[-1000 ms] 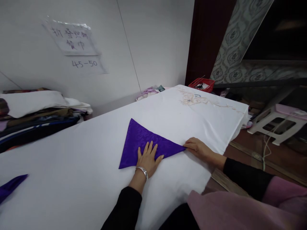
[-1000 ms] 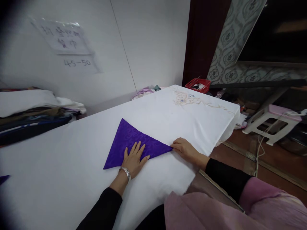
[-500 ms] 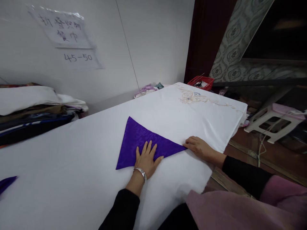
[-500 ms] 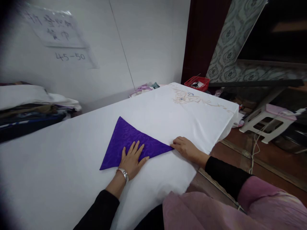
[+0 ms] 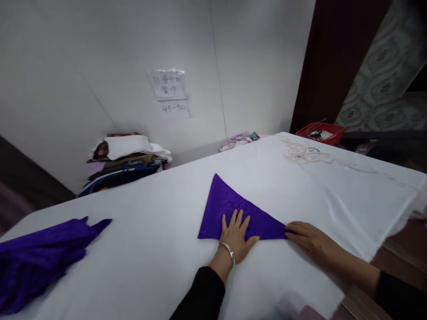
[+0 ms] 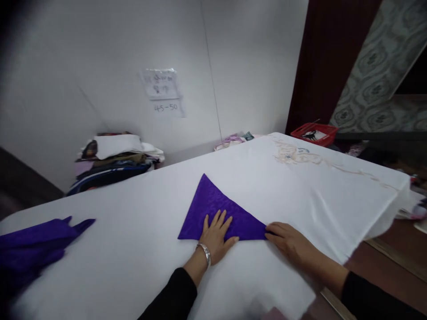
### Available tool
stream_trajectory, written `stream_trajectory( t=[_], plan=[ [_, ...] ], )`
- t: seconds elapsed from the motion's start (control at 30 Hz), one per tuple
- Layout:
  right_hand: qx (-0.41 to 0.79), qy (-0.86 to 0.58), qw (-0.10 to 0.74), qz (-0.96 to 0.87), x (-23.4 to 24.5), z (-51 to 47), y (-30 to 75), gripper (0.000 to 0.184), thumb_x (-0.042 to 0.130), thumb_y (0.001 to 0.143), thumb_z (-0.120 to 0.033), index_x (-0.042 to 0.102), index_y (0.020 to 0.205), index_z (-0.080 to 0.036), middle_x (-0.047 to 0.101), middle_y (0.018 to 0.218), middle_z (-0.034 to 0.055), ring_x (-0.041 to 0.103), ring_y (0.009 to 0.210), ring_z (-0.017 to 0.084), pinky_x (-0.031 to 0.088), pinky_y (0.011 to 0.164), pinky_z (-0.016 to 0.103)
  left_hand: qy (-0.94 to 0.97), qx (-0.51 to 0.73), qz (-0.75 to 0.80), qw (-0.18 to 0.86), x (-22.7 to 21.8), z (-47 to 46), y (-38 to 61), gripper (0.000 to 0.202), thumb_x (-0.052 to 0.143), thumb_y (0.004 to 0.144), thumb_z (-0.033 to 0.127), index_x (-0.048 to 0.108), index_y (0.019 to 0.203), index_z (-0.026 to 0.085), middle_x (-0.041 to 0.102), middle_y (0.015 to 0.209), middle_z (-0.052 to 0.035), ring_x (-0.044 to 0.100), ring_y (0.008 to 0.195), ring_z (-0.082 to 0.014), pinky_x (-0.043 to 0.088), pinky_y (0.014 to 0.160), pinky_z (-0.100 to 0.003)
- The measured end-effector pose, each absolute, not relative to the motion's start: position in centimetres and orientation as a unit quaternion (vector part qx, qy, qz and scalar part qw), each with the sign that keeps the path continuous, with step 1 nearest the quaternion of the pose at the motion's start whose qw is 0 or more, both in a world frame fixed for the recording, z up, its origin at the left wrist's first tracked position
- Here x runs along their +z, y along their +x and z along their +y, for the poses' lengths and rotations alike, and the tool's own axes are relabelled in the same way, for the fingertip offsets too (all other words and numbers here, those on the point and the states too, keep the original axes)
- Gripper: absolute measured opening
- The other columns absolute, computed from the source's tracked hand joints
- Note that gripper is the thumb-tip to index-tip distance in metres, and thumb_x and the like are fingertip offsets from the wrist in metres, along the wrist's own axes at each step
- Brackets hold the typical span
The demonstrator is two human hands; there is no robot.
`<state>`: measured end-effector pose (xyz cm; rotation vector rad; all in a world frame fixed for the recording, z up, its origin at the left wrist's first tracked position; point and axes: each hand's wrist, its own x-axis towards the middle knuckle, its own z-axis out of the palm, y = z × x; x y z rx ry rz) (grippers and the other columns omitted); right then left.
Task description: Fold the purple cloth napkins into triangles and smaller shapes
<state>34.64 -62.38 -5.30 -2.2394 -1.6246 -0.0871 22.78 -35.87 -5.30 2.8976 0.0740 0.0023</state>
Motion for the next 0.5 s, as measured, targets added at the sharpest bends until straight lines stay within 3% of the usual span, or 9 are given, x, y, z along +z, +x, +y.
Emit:
stream_trajectory(
  t=[0.5],
  plan=[
    [0.048, -0.804, 0.199, -0.559, -3.8, -61.4, 35.5, 0.039, 0.028, 0.092, -0.037, 0.062, 0.111, -0.029, 0.063, 0.105, 0.0064, 0.058, 0.094, 0.026, 0.047, 0.083, 0.042, 0.983, -0.001, 0.03, 0.181, -4.7, -35.9, 22.2, 0.076, 0.034, 0.077, 0.067, 0.026, 0.14, 0.026, 0.016, 0.151, -0.0067, 0.006, 0.138, -0.0267, -0.004, 0.108, -0.057]
  ],
)
